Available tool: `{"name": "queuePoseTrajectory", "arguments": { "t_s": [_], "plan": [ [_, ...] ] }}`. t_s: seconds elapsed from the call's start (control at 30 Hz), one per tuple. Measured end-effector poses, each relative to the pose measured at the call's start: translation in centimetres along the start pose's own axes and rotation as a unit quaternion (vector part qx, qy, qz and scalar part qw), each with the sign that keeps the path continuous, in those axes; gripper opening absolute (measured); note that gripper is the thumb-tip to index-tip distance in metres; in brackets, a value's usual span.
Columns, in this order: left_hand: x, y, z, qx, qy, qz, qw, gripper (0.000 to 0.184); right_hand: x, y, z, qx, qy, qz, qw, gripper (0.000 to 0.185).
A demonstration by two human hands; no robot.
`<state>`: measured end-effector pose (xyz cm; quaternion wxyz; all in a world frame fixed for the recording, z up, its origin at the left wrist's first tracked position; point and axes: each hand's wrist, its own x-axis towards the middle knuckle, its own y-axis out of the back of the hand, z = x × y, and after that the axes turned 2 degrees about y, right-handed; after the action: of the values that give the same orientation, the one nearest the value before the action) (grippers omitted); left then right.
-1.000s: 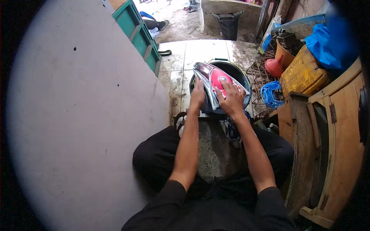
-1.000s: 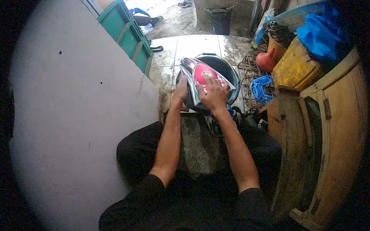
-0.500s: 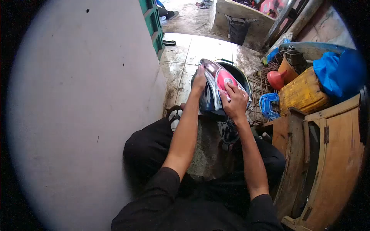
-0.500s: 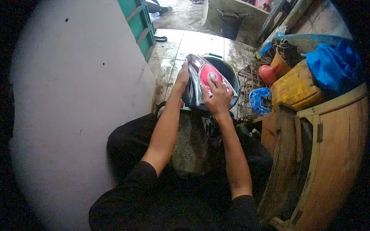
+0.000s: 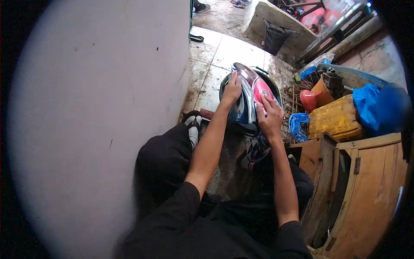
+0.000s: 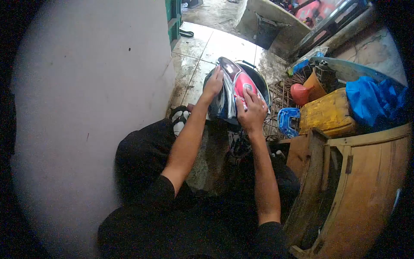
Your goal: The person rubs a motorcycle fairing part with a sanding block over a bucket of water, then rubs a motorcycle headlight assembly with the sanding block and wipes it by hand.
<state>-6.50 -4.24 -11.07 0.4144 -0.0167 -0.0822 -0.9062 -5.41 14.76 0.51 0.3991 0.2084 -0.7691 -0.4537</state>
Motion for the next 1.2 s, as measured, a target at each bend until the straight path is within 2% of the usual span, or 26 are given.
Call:
{"name": "queuePoseTrajectory", "arguments": {
  "t_s": [0.07,0.1,0.13,0.2,0.27,0.33,0.37,0.4,0.47,0.6,0.67,0.73,0.83,0.93,1.0,1.03,1.07,1.13,1.2],
  "plan": [
    [-3.3,1.1,2.4,-0.014,0.032,0.021,0.999,0.053,-0.1,0.1,-0.2,-0.010,0.006,0.000,1.000,0.044],
    [-5.3,2.4,5.1,-0.001,0.082,0.021,0.996,0.047,-0.1,0.1,-0.2,-0.008,0.001,-0.006,1.000,0.043],
    [-6.1,2.2,4.8,-0.004,0.084,0.023,0.996,0.047,-0.1,0.1,-0.2,-0.006,-0.006,-0.012,1.000,0.043],
    [-7.3,1.5,4.2,-0.005,0.049,0.071,0.996,0.044,-0.1,0.0,0.0,-0.003,-0.008,-0.025,1.000,0.043],
    [-6.4,1.3,3.4,-0.036,0.059,0.072,0.995,0.043,0.0,0.1,0.0,0.011,-0.015,-0.030,0.999,0.044],
    [-4.2,0.8,2.0,-0.045,-0.027,0.098,0.994,0.044,0.0,0.2,0.0,0.009,-0.020,-0.040,0.999,0.045],
    [-2.5,0.2,0.2,-0.035,-0.010,0.061,0.997,0.044,0.0,0.2,0.1,0.009,-0.015,-0.042,0.999,0.046],
    [-2.2,0.0,0.5,-0.037,0.008,0.091,0.995,0.044,0.0,0.2,0.2,0.009,-0.010,-0.043,0.999,0.047],
    [-1.4,0.6,0.5,0.006,0.026,0.047,0.999,0.044,0.0,0.2,0.2,0.015,-0.010,-0.039,0.999,0.046],
    [-3.3,0.3,1.5,0.045,0.069,0.074,0.994,0.046,-0.1,0.1,0.1,0.012,-0.009,-0.031,0.999,0.045],
    [-3.7,1.5,2.2,-0.032,0.142,-0.005,0.989,0.049,-0.2,0.0,0.2,-0.003,-0.014,-0.027,1.000,0.045],
    [-3.2,1.3,0.7,-0.136,0.087,0.000,0.987,0.056,-0.3,0.0,0.2,-0.002,-0.013,-0.028,1.000,0.045],
    [-2.1,1.0,-0.3,-0.163,0.107,0.009,0.981,0.055,-0.3,-0.1,0.1,0.005,-0.007,-0.019,1.000,0.044],
    [-1.9,0.7,-0.4,-0.115,0.151,-0.007,0.982,0.052,-0.2,0.2,0.0,0.006,-0.010,-0.018,1.000,0.044],
    [-2.9,0.2,-0.4,-0.032,0.150,0.063,0.986,0.051,-0.2,0.3,-0.1,0.006,-0.014,-0.021,1.000,0.044],
    [-3.2,0.4,-0.5,-0.053,0.112,0.090,0.988,0.053,-0.2,0.4,-0.1,0.010,-0.008,-0.024,1.000,0.044],
    [-3.1,0.3,-0.6,-0.051,0.111,0.088,0.989,0.053,-0.3,0.4,-0.1,0.013,-0.003,-0.027,1.000,0.044],
    [-3.6,0.2,-0.7,-0.131,0.076,0.189,0.970,0.050,-0.6,0.4,-0.1,0.016,-0.005,-0.023,1.000,0.043],
    [-3.8,0.7,0.0,-0.135,0.068,0.172,0.973,0.049,-0.3,0.5,-0.4,0.014,-0.013,-0.018,1.000,0.043]
  ]
}}
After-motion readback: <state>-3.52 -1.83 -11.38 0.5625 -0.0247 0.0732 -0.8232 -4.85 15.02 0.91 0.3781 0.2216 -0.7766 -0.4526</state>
